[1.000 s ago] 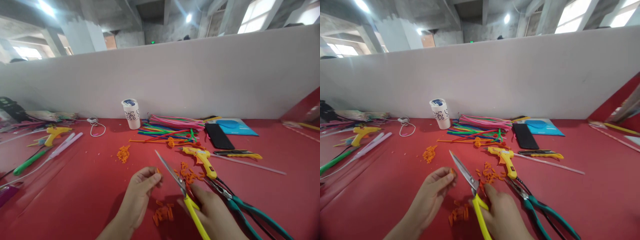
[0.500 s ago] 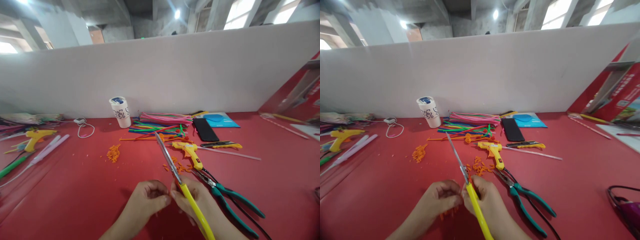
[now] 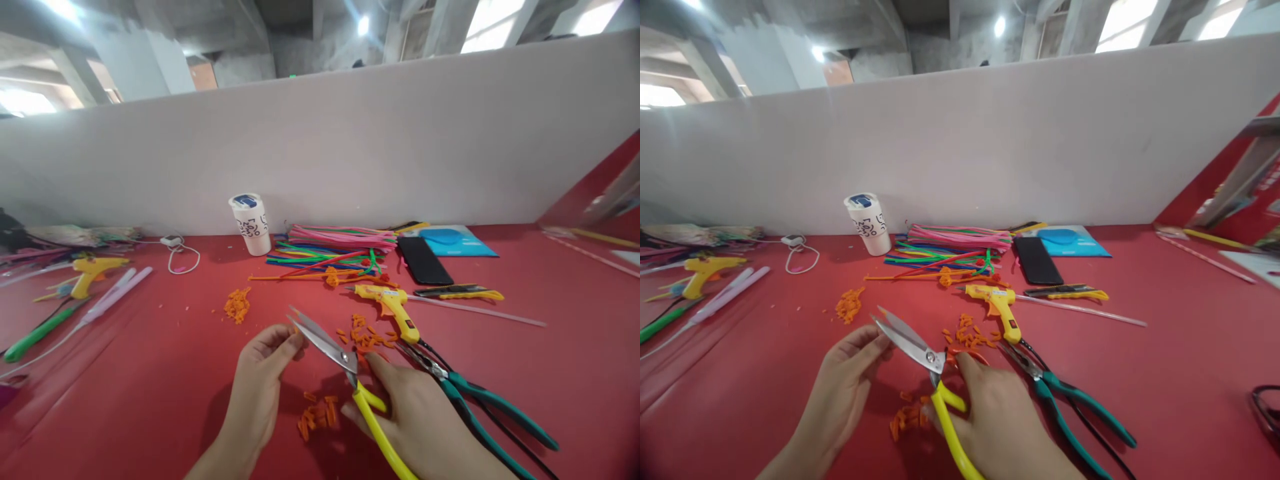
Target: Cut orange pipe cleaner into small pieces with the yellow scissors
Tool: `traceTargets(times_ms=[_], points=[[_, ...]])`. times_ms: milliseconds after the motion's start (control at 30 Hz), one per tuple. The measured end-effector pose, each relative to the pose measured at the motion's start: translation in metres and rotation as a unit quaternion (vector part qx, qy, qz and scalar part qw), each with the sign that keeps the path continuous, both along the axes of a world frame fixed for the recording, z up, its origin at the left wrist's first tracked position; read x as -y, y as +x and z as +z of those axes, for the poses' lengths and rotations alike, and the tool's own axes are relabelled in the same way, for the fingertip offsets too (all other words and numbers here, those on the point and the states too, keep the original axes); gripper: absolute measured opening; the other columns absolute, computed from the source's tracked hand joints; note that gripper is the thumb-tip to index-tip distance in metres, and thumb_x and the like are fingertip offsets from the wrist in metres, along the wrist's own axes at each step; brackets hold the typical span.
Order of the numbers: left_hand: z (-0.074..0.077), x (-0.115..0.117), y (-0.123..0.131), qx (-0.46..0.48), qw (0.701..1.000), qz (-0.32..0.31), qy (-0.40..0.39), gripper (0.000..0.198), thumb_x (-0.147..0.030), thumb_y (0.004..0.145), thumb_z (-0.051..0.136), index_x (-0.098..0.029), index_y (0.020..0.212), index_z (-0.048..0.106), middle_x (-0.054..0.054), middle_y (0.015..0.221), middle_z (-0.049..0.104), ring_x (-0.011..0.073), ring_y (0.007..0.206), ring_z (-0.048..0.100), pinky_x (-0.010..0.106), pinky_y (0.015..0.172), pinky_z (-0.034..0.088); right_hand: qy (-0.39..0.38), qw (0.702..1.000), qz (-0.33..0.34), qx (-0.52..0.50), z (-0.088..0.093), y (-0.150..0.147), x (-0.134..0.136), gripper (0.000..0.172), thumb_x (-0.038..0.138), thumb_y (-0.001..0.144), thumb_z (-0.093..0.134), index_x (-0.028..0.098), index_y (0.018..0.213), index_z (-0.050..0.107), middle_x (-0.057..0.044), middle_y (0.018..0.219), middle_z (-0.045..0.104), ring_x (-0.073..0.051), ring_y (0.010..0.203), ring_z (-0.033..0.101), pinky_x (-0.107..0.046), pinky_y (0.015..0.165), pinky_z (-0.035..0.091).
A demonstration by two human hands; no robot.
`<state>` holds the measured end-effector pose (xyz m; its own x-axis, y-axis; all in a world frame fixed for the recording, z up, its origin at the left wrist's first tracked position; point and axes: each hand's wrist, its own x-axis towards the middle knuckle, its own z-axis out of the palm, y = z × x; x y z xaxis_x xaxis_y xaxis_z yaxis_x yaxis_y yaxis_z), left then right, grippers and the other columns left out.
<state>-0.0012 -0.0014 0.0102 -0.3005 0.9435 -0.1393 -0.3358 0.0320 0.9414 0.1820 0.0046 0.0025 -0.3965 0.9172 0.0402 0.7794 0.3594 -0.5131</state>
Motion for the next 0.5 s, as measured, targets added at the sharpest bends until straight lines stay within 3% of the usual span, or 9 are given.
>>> traceTargets(times_ms=[233, 500], points=[[0.003, 0.001, -0.001, -0.011, 1.0, 0.0, 0.006, 0.004, -0.018, 0.065, 0.062, -0.014, 0.064, 0.062, -0.001, 0.059, 0.054, 0.0091, 0.058, 0.043, 0.019, 0.058, 0.036, 0.109, 0.987, 0.044, 0.109, -0.011, -0.003, 0.0, 0.023, 0.043, 0.076, 0.046, 0.02, 0.073, 0.046, -0.001, 0.052, 0.058, -0.018, 0.044, 0.055, -0.024, 0.041, 0.023], [0.003, 0.001, -0.002, -0.018, 1.0, 0.01, 0.006, 0.002, -0.017, 0.064, 0.061, -0.015, 0.062, 0.062, -0.001, 0.058, 0.054, 0.01, 0.058, 0.045, 0.02, 0.058, 0.036, 0.164, 0.977, 0.054, 0.124, -0.015, -0.002, -0.001, 0.021, 0.04, 0.076, 0.046, 0.02, 0.074, 0.045, -0.001, 0.049, 0.059, -0.018, 0.042, 0.056, -0.025, 0.039, 0.023]])
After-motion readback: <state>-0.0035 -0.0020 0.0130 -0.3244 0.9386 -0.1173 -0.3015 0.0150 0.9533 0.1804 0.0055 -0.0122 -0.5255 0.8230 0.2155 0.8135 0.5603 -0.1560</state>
